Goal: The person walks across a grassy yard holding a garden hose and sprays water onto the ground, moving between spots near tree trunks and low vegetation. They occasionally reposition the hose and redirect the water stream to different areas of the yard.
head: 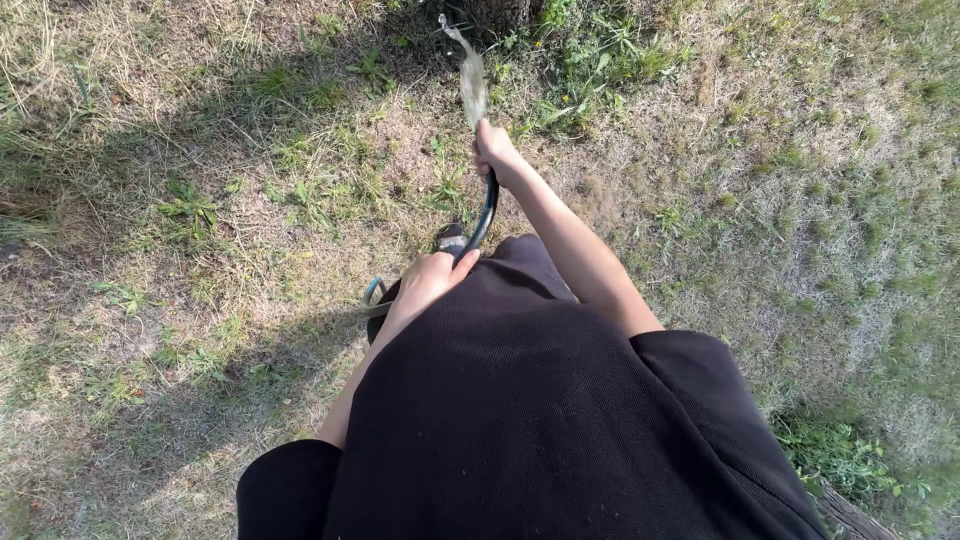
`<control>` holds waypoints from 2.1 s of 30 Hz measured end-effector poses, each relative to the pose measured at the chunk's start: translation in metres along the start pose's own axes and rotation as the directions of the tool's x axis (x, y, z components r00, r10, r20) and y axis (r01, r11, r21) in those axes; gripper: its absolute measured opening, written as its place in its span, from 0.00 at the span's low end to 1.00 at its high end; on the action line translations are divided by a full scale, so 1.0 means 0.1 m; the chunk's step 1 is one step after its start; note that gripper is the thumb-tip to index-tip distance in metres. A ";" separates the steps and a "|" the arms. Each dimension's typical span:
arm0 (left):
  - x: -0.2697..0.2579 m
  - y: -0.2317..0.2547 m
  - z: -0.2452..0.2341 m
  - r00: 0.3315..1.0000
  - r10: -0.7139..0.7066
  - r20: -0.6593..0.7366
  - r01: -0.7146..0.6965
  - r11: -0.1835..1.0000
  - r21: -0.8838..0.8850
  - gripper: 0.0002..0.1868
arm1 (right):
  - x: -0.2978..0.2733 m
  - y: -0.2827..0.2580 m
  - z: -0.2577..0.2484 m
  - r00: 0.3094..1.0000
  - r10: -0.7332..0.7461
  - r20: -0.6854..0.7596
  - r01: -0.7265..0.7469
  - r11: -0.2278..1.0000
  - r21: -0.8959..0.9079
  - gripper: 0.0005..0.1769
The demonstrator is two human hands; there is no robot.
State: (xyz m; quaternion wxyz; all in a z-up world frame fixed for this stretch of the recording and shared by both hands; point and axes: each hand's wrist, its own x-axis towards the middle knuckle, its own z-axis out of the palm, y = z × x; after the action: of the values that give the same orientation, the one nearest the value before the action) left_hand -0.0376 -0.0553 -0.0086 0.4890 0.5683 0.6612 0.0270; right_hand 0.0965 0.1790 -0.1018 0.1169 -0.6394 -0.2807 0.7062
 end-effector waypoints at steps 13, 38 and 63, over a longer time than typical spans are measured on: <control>0.12 0.08 0.12 0.993 0.114 0.043 -0.118 0.988 0.105 0.43 | 0.20 0.49 -0.19 0.994 -0.086 -0.060 0.042 0.849 -0.527 0.33; 0.84 0.84 0.84 0.842 0.318 0.435 -0.464 0.839 0.285 0.41 | -0.10 2.29 -2.44 0.724 0.085 -0.685 -0.188 0.979 -0.076 0.33; 0.92 0.77 0.56 0.838 0.393 0.379 -0.509 0.814 0.280 0.42 | -0.37 1.64 -2.25 0.672 0.010 -0.740 0.212 0.956 0.205 0.29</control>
State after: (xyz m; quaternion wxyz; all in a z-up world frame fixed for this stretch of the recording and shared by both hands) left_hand 0.0682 0.0145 -0.0491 0.4476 0.7890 0.4152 -0.0690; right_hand 0.3523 0.0821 -0.1660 0.3460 -0.8293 -0.1448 0.4141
